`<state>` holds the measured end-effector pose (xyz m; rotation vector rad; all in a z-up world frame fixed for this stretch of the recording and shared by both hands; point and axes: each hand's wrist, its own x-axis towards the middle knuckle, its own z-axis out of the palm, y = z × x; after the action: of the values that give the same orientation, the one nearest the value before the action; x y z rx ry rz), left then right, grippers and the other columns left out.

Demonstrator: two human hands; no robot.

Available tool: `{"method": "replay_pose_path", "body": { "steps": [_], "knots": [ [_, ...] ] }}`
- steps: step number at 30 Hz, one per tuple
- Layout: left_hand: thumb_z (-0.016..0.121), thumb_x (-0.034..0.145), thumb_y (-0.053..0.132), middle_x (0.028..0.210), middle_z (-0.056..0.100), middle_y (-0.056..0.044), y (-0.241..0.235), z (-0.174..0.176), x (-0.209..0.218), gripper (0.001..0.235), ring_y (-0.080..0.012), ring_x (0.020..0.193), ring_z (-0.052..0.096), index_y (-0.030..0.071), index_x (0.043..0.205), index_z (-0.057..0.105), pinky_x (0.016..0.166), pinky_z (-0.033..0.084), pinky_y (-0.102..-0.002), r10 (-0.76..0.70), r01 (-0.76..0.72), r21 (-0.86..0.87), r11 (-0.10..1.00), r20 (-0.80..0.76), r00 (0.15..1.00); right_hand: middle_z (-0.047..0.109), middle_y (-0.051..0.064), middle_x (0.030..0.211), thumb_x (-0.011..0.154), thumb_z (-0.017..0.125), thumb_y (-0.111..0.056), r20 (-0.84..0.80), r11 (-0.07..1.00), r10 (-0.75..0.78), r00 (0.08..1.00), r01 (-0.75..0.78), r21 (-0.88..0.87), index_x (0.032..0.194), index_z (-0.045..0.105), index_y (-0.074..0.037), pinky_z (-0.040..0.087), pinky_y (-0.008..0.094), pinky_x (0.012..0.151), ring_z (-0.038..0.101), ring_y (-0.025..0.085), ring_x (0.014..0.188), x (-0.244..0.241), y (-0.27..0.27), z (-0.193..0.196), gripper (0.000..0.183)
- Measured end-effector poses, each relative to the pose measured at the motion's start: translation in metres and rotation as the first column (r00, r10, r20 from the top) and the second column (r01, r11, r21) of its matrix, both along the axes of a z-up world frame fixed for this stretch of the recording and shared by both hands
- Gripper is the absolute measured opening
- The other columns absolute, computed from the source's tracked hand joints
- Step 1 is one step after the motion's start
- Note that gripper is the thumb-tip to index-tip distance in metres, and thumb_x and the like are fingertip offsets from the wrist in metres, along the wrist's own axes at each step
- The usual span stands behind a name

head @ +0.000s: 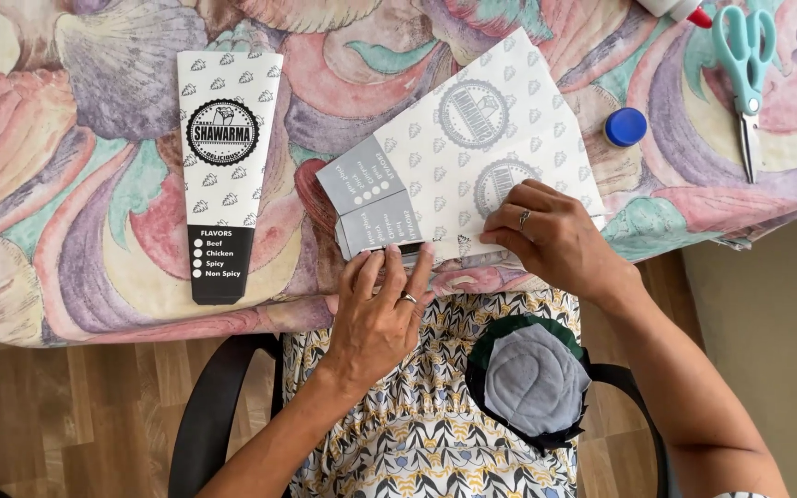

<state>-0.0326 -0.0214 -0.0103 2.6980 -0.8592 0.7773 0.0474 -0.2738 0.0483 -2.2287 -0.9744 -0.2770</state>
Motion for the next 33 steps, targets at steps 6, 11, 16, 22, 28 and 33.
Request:
{"method": "replay_pose_path", "body": {
  "steps": [6,11,16,22,28,33],
  "knots": [
    [0.037,0.104,0.061,0.114,0.054,-0.015,-0.005,-0.001,0.0,0.061,-0.0312,0.111,0.048,0.027,0.152,0.051,0.104,0.043,-0.053,0.058,-0.055,0.038,0.998,-0.073,0.996,0.054,0.007,0.061,0.082,0.083,-0.004,-0.237,0.99,-0.035,0.971,0.067,0.126,0.079,0.077,-0.003,0.046,0.032,0.055,0.055,0.02,0.056,0.005,-0.002,-0.003,0.006],
    [0.031,0.101,0.07,0.112,0.051,-0.011,-0.007,0.003,-0.001,0.065,-0.0295,0.111,0.046,0.033,0.152,0.049,0.102,0.042,-0.054,0.083,-0.072,0.069,0.995,-0.173,0.981,0.055,0.005,0.058,0.079,0.083,-0.003,-0.354,0.992,-0.033,0.934,0.072,0.1,0.079,0.078,-0.004,0.045,0.031,0.054,0.053,0.018,0.053,0.008,0.002,0.006,0.005],
    [0.027,0.101,0.071,0.11,0.046,-0.01,-0.014,0.01,-0.001,0.064,-0.0293,0.108,0.046,0.036,0.15,0.047,0.097,0.043,-0.056,0.12,-0.1,0.12,0.988,-0.173,0.978,0.055,0.004,0.056,0.077,0.083,-0.005,-0.35,0.998,-0.055,0.935,0.053,-0.017,0.079,0.078,-0.004,0.045,0.03,0.053,0.052,0.016,0.053,0.013,0.011,0.012,0.006],
    [0.028,0.095,0.077,0.105,0.049,-0.011,-0.016,0.014,0.001,0.071,-0.0291,0.105,0.051,0.037,0.152,0.041,0.093,0.046,-0.056,0.15,-0.108,0.25,0.962,-0.157,0.976,0.061,0.002,0.06,0.081,0.081,-0.008,-0.181,0.963,-0.167,0.969,0.121,-0.242,0.078,0.076,-0.009,0.052,0.03,0.059,0.061,0.019,0.059,0.002,0.004,0.024,0.006],
    [0.031,0.092,0.081,0.099,0.052,-0.009,-0.021,0.022,0.003,0.076,-0.0269,0.099,0.055,0.04,0.156,0.034,0.09,0.051,-0.056,0.175,-0.113,0.322,0.94,-0.172,0.969,0.064,0.011,0.075,0.088,0.077,-0.005,-0.068,0.994,-0.099,0.993,0.095,-0.054,0.086,0.076,-0.005,0.052,0.036,0.067,0.063,0.026,0.072,-0.008,-0.031,0.004,0.003],
    [0.035,0.087,0.084,0.095,0.054,-0.009,-0.026,0.029,0.004,0.081,-0.026,0.095,0.057,0.044,0.158,0.03,0.089,0.051,-0.056,0.188,-0.108,0.386,0.916,-0.176,0.966,0.06,0.008,0.067,0.083,0.083,-0.006,-0.199,0.988,-0.115,0.973,0.133,0.081,0.083,0.079,-0.006,0.051,0.033,0.063,0.06,0.022,0.066,-0.003,-0.037,-0.006,0.005]
  ]
}}
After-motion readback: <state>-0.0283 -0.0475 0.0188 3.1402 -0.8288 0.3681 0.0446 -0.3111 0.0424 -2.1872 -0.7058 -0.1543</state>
